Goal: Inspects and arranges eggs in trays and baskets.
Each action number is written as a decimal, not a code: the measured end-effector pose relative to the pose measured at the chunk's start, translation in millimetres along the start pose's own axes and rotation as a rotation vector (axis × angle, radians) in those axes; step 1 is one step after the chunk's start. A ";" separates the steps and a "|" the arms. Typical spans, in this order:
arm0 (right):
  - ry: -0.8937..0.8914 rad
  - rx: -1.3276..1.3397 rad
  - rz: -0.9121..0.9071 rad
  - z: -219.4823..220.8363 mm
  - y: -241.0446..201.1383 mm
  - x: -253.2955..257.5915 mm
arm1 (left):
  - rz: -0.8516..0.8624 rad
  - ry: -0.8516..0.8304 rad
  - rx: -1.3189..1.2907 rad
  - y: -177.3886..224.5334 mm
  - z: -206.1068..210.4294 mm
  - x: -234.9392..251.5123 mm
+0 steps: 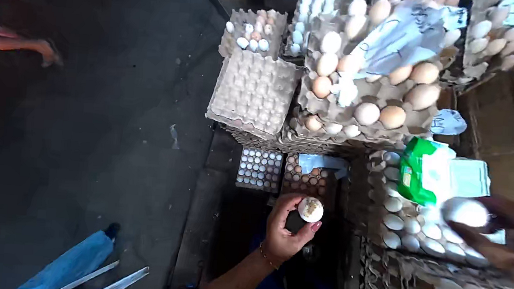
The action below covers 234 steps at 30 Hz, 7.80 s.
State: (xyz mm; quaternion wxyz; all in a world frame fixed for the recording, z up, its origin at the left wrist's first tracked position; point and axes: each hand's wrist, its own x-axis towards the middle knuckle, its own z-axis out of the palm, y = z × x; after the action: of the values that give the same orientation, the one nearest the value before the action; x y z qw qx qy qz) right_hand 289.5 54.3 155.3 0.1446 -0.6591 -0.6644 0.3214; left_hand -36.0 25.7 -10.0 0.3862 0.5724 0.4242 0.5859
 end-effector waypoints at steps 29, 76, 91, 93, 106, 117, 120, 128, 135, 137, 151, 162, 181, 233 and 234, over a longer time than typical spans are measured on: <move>0.037 -0.330 0.149 248.6 -203.0 609.8 | -0.384 0.593 0.322 -86.6 -271.8 85.9; 0.132 -0.038 0.422 -33.3 49.8 -202.0 | 0.112 -0.515 -0.219 53.8 87.6 30.1; 0.449 -0.217 0.966 -128.9 280.1 -315.1 | 0.295 -0.923 -0.217 82.6 350.2 -14.6; 0.453 -0.218 0.960 -133.3 314.0 -297.7 | 0.296 -0.987 -0.174 83.4 399.6 -1.6; 0.435 0.032 1.204 -137.9 435.3 -243.3 | 0.411 -1.042 -0.127 39.9 570.1 11.1; 0.718 0.045 0.724 -148.0 408.3 -260.3 | 0.404 -0.956 -0.217 24.8 574.1 -0.4; 0.365 -0.127 0.814 -142.3 405.4 -221.9 | 0.384 -0.984 -0.219 24.9 572.8 0.0; -0.012 -0.173 0.905 -137.2 396.7 -183.6 | 0.426 -0.969 -0.230 21.0 571.3 0.2; 0.014 -0.053 1.018 -178.2 373.5 -211.3 | 0.395 -0.973 -0.270 21.7 571.4 0.3; 0.026 -0.089 0.908 -194.5 381.2 -231.4 | 0.382 -0.974 -0.292 20.9 571.4 0.2; -0.110 -0.294 0.909 -143.8 387.0 -177.8 | 0.389 -0.974 -0.321 19.4 573.3 0.0; -0.123 -0.329 0.867 -138.7 402.0 -185.5 | 0.399 -0.935 -0.280 19.3 573.1 -1.1; 0.670 -0.055 0.753 -192.0 404.2 -257.0 | 0.369 -0.945 -0.315 21.2 573.1 -0.5; 0.480 -0.242 1.067 -208.2 349.0 -285.8 | 0.261 -0.987 -0.332 37.2 513.8 47.2; 0.507 -0.270 1.039 -206.1 343.0 -302.0 | 0.251 -0.983 -0.318 32.8 507.0 52.0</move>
State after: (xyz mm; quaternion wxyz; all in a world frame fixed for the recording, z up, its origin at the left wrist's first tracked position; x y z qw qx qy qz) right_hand 711.9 -215.3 168.3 0.0375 -0.9667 -0.2346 0.0952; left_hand 468.9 91.2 31.0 0.5485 0.7600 0.0273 0.3475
